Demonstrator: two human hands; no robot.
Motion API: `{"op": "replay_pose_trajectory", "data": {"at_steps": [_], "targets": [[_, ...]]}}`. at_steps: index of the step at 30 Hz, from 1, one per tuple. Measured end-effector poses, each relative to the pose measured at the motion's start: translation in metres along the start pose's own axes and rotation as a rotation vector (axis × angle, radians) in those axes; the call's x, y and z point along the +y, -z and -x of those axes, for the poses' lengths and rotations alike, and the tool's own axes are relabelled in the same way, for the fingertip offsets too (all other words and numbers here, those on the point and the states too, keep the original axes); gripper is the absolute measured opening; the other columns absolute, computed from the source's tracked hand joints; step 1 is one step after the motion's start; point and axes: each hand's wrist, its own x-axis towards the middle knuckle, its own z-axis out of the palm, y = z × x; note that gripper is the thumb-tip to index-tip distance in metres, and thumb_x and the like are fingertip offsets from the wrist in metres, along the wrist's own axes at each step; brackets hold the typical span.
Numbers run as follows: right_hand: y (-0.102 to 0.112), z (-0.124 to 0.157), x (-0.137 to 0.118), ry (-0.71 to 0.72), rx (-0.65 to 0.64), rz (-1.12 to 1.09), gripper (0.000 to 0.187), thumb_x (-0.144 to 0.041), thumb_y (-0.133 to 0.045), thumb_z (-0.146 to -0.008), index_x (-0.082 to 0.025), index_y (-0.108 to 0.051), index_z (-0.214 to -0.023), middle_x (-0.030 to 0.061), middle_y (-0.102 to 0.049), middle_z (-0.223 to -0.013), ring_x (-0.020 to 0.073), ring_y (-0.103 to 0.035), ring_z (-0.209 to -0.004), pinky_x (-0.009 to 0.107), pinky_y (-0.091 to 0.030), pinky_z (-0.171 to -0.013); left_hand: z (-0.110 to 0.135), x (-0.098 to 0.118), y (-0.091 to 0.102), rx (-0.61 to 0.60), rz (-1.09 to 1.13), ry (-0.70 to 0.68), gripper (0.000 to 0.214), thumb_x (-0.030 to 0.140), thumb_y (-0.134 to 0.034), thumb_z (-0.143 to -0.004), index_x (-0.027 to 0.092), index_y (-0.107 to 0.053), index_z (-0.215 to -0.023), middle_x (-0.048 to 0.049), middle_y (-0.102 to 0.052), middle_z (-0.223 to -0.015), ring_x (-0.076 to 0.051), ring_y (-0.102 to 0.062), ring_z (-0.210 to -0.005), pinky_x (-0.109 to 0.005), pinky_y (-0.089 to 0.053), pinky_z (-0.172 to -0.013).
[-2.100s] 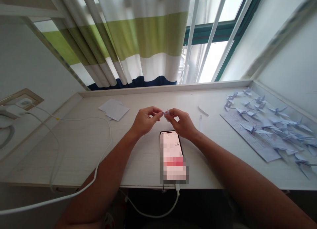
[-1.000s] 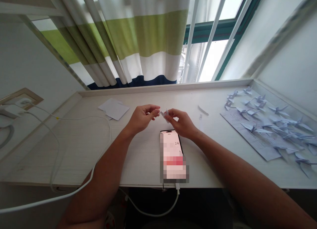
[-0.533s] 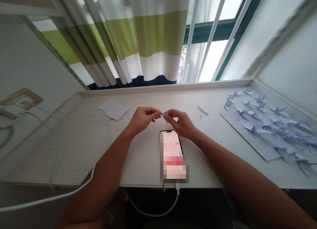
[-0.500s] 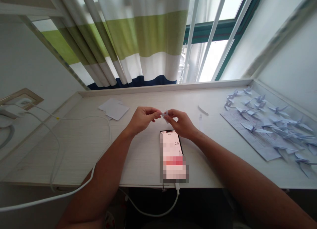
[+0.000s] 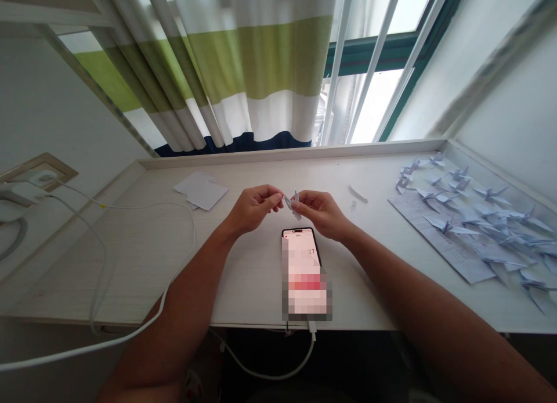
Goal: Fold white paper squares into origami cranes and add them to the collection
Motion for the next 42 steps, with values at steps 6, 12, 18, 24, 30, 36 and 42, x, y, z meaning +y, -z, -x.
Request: {"op": "replay_pose_trajectory", "data": {"at_steps": [6, 12, 18, 24, 30, 36, 42], "targets": [[-0.002, 0.0, 0.002, -0.02, 0.034, 0.086, 0.034, -0.05, -0.067, -0.089, -0.017, -0.066, -0.083, 0.0014, -0.062, -0.074, 0.0132, -0.055, -0.069, 0.029, -0.045, -0.065, -0.001, -0.004, -0.006, 0.029, -0.019, 0.067, 0.032, 0.047, -0.07, -0.086, 0.015, -0.074, -0.081, -0.0041, -0.071, -0.072, -0.014, -0.061, -0.065, -0.025, -0.047, -0.061], [-0.004, 0.003, 0.0, 0.012, 0.108, 0.391, 0.034, -0.047, -0.061, -0.094, -0.018, -0.065, -0.077, 0.001, -0.064, -0.07, 0.0145, -0.057, -0.068, 0.03, -0.046, -0.068, 0.0, -0.009, -0.013, 0.081, -0.064, 0.084, 0.03, 0.045, -0.076, -0.08, 0.015, -0.075, -0.081, -0.0042, -0.072, -0.072, -0.014, -0.061, -0.063, -0.025, -0.046, -0.058], [-0.004, 0.002, 0.0, -0.012, 0.096, 0.266, 0.033, -0.048, -0.065, -0.091, -0.018, -0.067, -0.078, 0.002, -0.066, -0.073, 0.0147, -0.058, -0.068, 0.031, -0.046, -0.069, -0.001, -0.011, -0.016, 0.076, 0.09, 0.046, 0.022, 0.037, -0.074, -0.083, 0.016, -0.071, -0.078, -0.0005, -0.065, -0.066, -0.011, -0.056, -0.061, -0.023, -0.044, -0.059], [-0.003, 0.002, -0.002, -0.065, 0.047, -0.04, 0.032, -0.048, -0.073, -0.086, -0.016, -0.071, -0.082, 0.0022, -0.065, -0.074, 0.0141, -0.058, -0.071, 0.031, -0.046, -0.071, -0.001, -0.006, -0.015, 0.051, 0.241, -0.031, 0.018, 0.034, -0.074, -0.083, 0.017, -0.071, -0.077, 0.0002, -0.063, -0.064, -0.011, -0.054, -0.059, -0.025, -0.044, -0.059], [-0.003, 0.002, -0.001, -0.08, 0.074, 0.034, 0.034, -0.051, -0.073, -0.085, -0.016, -0.071, -0.08, 0.0024, -0.066, -0.073, 0.0137, -0.057, -0.068, 0.03, -0.044, -0.066, -0.001, -0.002, -0.012, 0.083, 0.14, -0.022, 0.036, 0.042, -0.059, -0.093, 0.016, -0.07, -0.069, -0.0022, -0.063, -0.062, -0.012, -0.053, -0.058, -0.026, -0.042, -0.058], [-0.003, 0.001, 0.0, -0.073, 0.087, 0.124, 0.039, -0.055, -0.07, -0.086, -0.017, -0.069, -0.075, 0.0012, -0.063, -0.069, 0.0126, -0.054, -0.065, 0.028, -0.041, -0.062, 0.0, -0.007, -0.015, 0.104, 0.003, 0.024, 0.033, 0.047, -0.072, -0.084, 0.016, -0.071, -0.072, -0.0019, -0.066, -0.064, -0.013, -0.056, -0.06, -0.026, -0.043, -0.06], [-0.003, 0.002, -0.002, -0.102, 0.039, 0.116, 0.042, -0.056, -0.069, -0.086, -0.017, -0.066, -0.07, 0.0011, -0.062, -0.067, 0.0118, -0.051, -0.062, 0.028, -0.038, -0.058, 0.0, -0.005, -0.013, -0.034, 0.087, -0.033, 0.031, 0.044, -0.069, -0.089, 0.017, -0.067, -0.074, 0.001, -0.058, -0.063, -0.012, -0.052, -0.06, -0.026, -0.04, -0.06]]}}
